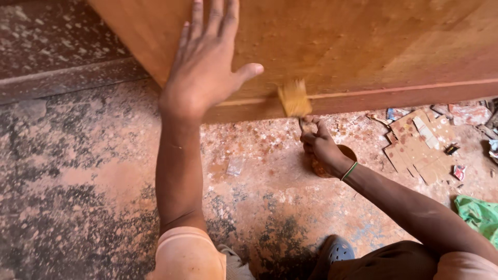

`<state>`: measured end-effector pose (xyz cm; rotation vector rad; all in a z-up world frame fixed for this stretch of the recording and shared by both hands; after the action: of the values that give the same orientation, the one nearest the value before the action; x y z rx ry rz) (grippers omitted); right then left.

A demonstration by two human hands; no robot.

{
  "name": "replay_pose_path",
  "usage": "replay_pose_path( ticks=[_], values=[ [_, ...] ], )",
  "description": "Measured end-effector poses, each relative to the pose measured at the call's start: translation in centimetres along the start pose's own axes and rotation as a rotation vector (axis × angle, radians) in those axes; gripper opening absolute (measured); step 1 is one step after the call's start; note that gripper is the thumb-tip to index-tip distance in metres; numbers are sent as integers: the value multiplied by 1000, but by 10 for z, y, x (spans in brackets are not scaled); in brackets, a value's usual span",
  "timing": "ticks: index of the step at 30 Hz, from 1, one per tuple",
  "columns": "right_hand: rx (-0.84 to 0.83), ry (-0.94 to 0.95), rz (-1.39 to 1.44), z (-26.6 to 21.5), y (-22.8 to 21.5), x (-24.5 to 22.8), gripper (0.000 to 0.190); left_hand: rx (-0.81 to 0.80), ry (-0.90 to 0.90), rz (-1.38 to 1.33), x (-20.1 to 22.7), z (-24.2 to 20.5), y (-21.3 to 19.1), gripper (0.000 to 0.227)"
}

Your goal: The person applies a wood finish to a large wooden furniture piece using a brush. They repeatedly dip the brush into a small container and spread the finish across the surface and edges.

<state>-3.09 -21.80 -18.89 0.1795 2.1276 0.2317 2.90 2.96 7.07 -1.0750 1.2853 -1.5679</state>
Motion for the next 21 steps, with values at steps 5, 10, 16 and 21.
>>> replay_pose_path(
  ticks=[5,10,16,21],
  values=[
    [-71,10,57,4,30,-20,21,54,-49,58,-36,-22,-13,113],
    [-324,-149,165,-54,95,-107,18,78,-122,50,-77,-29,-6,112],
    [-601,-659,112,-138,157,-187,26,32,-90,-30,-106,-23,14,94],
    [-246,-781,-33,-75,172,-120,7,139,-22,-119,-122,-24,19,93]
  ],
)
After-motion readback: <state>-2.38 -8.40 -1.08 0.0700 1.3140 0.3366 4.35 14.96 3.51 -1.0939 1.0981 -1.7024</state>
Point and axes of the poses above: each hand's wrist, its own z-axis towards the middle knuckle, its own y-axis out of the palm, x = y × z, the point moved 7 cm from there along z, towards the middle knuckle, and after that the axes turned 11 degrees about z, right-handed, at the moved point
